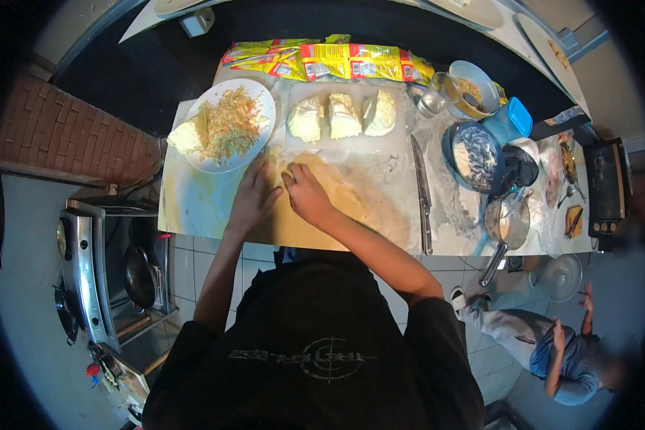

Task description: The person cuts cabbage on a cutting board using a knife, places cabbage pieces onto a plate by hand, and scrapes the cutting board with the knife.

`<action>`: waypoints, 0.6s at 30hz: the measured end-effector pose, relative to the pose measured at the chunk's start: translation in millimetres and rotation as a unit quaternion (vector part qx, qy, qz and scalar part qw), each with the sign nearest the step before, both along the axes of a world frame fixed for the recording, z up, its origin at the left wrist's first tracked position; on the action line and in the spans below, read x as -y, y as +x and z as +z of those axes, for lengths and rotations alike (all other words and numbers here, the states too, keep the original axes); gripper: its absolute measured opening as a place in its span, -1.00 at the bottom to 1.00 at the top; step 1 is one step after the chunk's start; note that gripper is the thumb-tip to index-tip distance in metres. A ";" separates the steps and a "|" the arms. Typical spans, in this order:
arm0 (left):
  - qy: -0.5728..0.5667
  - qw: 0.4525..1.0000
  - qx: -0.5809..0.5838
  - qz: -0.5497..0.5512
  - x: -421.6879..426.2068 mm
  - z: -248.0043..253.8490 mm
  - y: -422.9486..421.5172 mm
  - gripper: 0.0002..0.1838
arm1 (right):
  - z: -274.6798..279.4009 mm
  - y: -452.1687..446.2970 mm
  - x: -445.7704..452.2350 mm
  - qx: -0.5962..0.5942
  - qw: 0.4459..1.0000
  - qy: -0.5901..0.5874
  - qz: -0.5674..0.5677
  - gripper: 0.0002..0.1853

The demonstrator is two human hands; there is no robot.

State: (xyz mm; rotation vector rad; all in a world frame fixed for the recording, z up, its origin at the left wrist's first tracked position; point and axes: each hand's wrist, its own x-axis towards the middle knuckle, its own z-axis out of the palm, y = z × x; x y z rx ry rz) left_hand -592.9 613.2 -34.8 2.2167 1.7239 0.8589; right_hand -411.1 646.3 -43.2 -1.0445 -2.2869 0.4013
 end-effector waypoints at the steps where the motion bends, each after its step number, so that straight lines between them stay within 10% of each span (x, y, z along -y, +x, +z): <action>1: -0.022 0.999 0.000 -0.024 -6.9 -7.7 0.4 -0.30 | 2.4 2.9 0.8 -0.002 0.999 -0.022 0.029 -0.61; 18: -0.054 0.987 0.101 -0.116 10.8 12.5 39.4 -0.50 | 4.0 74.2 16.0 0.015 0.998 -0.061 0.030 -0.64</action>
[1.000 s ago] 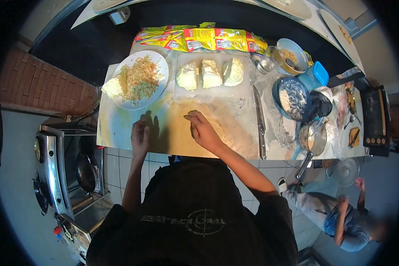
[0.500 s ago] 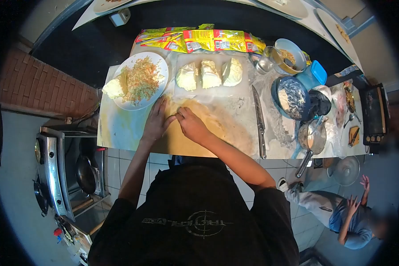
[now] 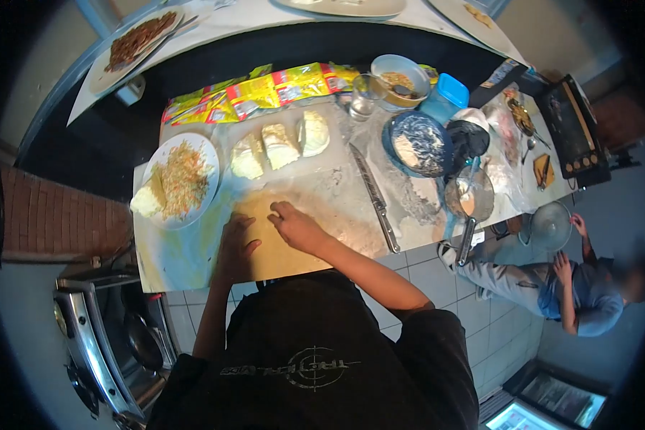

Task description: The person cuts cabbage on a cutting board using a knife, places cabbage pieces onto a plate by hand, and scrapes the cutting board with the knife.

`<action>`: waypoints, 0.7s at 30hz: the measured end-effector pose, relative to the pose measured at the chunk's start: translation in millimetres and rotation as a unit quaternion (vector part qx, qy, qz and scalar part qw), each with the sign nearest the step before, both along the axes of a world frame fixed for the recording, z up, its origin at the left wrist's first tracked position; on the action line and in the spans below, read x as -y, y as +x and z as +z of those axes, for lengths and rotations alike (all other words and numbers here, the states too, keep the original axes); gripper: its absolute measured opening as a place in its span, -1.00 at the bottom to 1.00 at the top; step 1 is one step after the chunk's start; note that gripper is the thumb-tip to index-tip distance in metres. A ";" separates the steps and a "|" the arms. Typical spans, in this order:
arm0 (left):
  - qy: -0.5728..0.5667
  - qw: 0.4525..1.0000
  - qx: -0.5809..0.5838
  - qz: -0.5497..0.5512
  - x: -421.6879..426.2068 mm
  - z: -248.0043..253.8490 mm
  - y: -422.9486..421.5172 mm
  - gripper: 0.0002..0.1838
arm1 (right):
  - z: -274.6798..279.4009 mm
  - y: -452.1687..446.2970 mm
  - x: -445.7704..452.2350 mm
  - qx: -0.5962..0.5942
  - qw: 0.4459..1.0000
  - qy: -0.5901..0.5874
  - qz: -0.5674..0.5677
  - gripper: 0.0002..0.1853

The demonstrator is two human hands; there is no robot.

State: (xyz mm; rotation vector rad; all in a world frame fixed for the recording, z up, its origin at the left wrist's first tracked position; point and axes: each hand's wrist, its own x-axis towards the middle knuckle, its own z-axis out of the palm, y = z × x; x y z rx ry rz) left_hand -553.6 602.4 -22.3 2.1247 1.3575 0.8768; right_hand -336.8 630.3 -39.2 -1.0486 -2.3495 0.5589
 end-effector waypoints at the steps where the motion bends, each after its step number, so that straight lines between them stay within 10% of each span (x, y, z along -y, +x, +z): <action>1: -0.006 1.000 -0.015 -0.013 -2.7 -0.2 0.5 -0.51 | 0.8 2.0 2.4 0.008 1.000 0.014 -0.002 -0.66; 16: -0.090 0.988 0.114 0.051 -52.4 -5.6 -1.6 -0.86 | 28.9 65.0 -44.0 -0.139 0.964 -0.075 -0.212 -0.80; 19: -0.076 0.985 0.134 0.078 -55.2 -0.2 -7.8 -0.84 | 60.6 68.7 -75.4 -0.180 0.925 -0.125 -0.309 -0.54; 21: -0.081 0.981 0.151 0.090 -55.5 1.5 -9.0 -0.84 | 55.6 69.3 -97.3 -0.154 0.916 0.042 -0.368 -0.23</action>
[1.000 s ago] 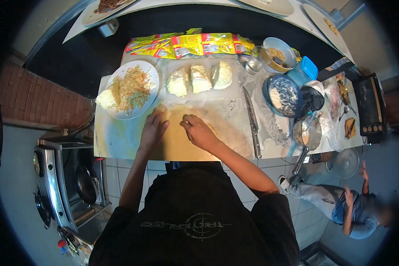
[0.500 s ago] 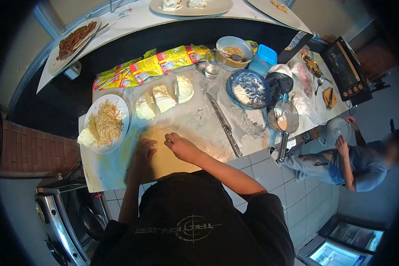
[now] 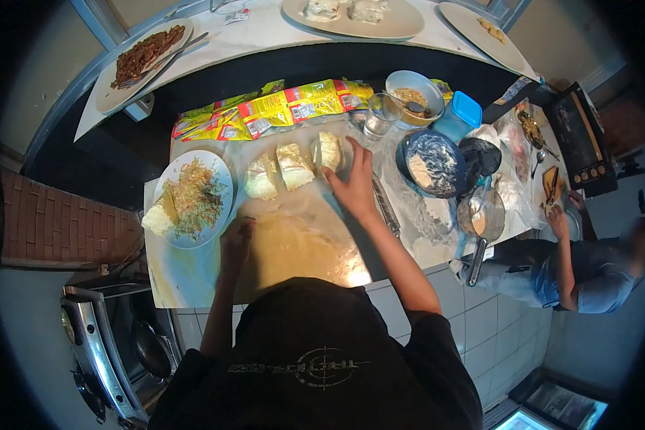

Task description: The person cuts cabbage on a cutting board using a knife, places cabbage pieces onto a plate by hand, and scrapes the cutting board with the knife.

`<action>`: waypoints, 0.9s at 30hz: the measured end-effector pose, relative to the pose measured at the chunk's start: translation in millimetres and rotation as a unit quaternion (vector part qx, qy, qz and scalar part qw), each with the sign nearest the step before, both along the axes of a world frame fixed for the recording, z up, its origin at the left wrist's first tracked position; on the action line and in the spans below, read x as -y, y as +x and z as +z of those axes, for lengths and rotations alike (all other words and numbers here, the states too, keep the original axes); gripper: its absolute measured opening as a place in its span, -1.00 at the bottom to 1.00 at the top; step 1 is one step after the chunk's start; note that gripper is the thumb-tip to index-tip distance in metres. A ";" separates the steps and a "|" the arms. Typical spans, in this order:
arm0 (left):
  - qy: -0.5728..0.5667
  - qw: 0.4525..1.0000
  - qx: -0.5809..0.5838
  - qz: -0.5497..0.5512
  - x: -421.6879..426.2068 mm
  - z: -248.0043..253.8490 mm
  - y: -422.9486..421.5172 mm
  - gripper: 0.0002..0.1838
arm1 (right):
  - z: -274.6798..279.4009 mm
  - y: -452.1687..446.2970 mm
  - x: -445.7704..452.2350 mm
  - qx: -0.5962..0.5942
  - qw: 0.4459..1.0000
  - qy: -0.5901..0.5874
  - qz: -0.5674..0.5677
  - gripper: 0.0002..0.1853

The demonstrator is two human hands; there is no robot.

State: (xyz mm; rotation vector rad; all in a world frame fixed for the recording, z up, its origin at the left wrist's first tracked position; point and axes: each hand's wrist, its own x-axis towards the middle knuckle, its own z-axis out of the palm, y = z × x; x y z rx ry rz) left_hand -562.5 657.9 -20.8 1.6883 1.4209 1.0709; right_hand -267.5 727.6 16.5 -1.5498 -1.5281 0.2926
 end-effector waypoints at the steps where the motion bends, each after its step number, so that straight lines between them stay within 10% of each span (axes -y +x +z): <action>1: -0.016 1.000 -0.004 0.007 -0.1 -0.2 -1.0 -0.84 | -4.8 -0.9 -9.1 -0.001 1.000 -0.002 0.002 -0.23; 4: -0.041 0.999 0.005 0.019 -2.3 -3.9 -1.4 -0.85 | -22.5 -9.1 -30.1 -0.033 0.998 -0.046 0.025 0.01; 17: -0.050 0.999 -0.010 0.012 -14.1 -2.2 1.0 -0.85 | -37.5 -5.3 -51.3 -0.098 0.993 -0.064 0.013 -0.14; 27: -0.058 0.998 -0.011 0.015 -20.1 4.8 -1.6 -0.87 | -7.4 -11.3 -61.6 0.068 0.995 -0.072 0.001 -0.18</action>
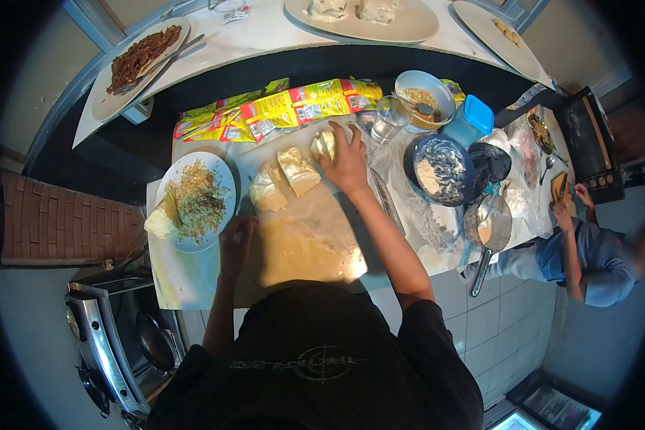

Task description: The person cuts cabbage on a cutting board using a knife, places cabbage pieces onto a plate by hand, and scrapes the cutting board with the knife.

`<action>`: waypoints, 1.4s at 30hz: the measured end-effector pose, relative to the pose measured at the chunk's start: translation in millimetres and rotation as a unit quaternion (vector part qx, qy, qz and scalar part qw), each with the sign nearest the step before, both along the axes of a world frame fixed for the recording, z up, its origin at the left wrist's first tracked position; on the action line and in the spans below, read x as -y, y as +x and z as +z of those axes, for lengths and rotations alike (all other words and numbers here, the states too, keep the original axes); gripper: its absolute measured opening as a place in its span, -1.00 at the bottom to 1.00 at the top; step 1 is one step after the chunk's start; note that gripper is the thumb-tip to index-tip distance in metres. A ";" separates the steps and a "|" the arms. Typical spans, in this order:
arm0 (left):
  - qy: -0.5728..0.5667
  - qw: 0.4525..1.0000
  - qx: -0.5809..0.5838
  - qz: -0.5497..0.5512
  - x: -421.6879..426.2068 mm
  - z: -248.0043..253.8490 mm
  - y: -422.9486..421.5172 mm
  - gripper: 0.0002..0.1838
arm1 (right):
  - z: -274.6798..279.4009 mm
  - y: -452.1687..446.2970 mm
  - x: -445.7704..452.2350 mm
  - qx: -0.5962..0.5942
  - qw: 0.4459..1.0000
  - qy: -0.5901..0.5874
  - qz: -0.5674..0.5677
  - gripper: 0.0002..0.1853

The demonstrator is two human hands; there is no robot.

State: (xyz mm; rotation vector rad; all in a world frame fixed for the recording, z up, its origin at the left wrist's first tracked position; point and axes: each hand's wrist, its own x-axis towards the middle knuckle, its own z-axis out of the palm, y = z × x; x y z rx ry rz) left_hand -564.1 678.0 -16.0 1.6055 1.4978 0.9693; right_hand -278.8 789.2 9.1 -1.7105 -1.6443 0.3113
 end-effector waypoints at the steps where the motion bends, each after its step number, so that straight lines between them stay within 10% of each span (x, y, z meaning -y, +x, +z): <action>1: 0.032 0.999 0.015 0.007 -4.8 5.5 -2.8 -0.86 | 4.0 -0.5 -4.7 0.053 0.998 -0.040 0.007 -0.23; 9: 0.084 0.993 0.069 0.042 -40.8 24.0 -20.8 -0.85 | 37.2 1.8 -71.0 0.161 0.948 -0.240 0.131 -0.42; 24: 0.003 0.990 0.123 0.071 -19.0 -7.9 -20.6 -0.84 | 21.8 17.5 -73.8 0.122 0.959 -0.138 0.213 -0.69; 35: -0.037 0.970 0.199 0.133 -2.8 -15.6 -37.4 -0.82 | 9.6 -5.3 -125.6 0.320 0.820 -0.380 0.283 -0.36; 42: -0.042 0.973 0.178 0.144 0.9 -20.6 -38.3 -0.86 | 26.9 -35.7 -118.8 0.343 0.824 -0.391 0.225 -0.08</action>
